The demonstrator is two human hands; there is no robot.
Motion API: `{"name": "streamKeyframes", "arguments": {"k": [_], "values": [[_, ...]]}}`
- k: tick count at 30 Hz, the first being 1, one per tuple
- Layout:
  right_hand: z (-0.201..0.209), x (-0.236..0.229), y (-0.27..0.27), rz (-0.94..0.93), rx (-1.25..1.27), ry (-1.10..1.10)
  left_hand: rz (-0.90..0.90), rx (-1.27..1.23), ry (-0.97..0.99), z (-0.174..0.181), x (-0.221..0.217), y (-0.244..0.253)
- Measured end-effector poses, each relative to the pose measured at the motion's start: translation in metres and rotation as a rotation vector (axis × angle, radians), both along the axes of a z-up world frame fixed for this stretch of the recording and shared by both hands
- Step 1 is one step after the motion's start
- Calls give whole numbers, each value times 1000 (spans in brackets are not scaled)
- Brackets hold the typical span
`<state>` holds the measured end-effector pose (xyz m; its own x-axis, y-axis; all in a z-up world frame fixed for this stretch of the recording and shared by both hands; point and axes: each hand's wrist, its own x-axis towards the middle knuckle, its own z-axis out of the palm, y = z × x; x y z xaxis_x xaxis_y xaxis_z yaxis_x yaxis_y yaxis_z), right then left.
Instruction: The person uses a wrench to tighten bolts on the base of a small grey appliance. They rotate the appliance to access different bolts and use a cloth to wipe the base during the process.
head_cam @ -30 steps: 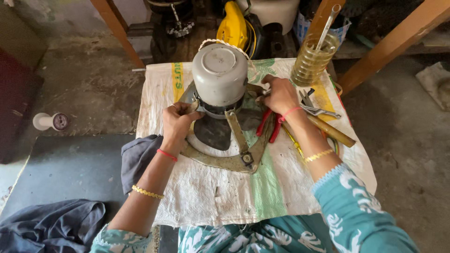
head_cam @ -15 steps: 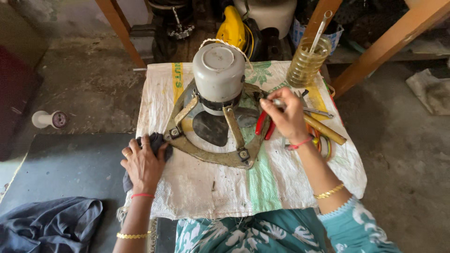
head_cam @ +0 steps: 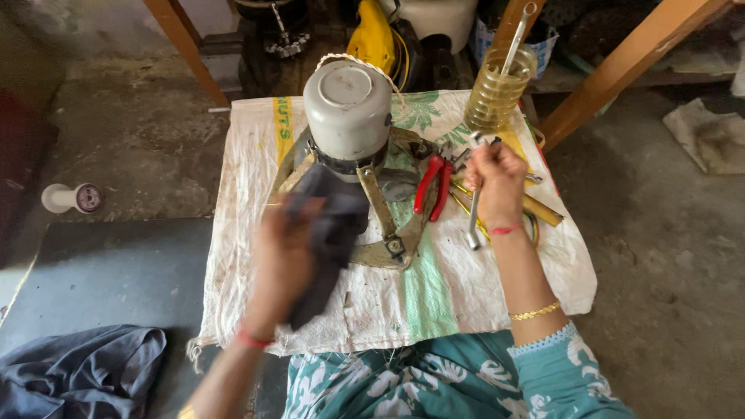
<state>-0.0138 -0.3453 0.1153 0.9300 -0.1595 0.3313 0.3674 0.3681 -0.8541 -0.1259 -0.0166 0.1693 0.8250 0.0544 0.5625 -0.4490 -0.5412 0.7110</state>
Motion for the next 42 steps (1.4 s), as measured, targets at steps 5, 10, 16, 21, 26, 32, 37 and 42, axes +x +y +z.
{"name": "streamKeyframes", "arguments": {"k": [5,10,16,21,26,32,37,42], "values": [[59,-30,-19,-135,-18,-77,-148,-219,142,-2,36,-165],[113,-49,-23,-321,-662,-271,-276,-2,52,-14,29,-213],[91,-47,27,43,-1066,-300,31,212,-386,-87,3,-88],[73,-32,68,39,-1215,-544,549,76,-287,-113,75,24],[75,-22,75,55,-1287,-579,400,-86,1,-134,121,50],[77,-28,89,-3,-1460,-644,340,-30,51,-145,119,52],[83,-35,88,-82,-1513,-623,384,42,-6,-140,118,48],[87,-30,91,-39,-1527,-644,413,76,-32,-141,119,46]]}}
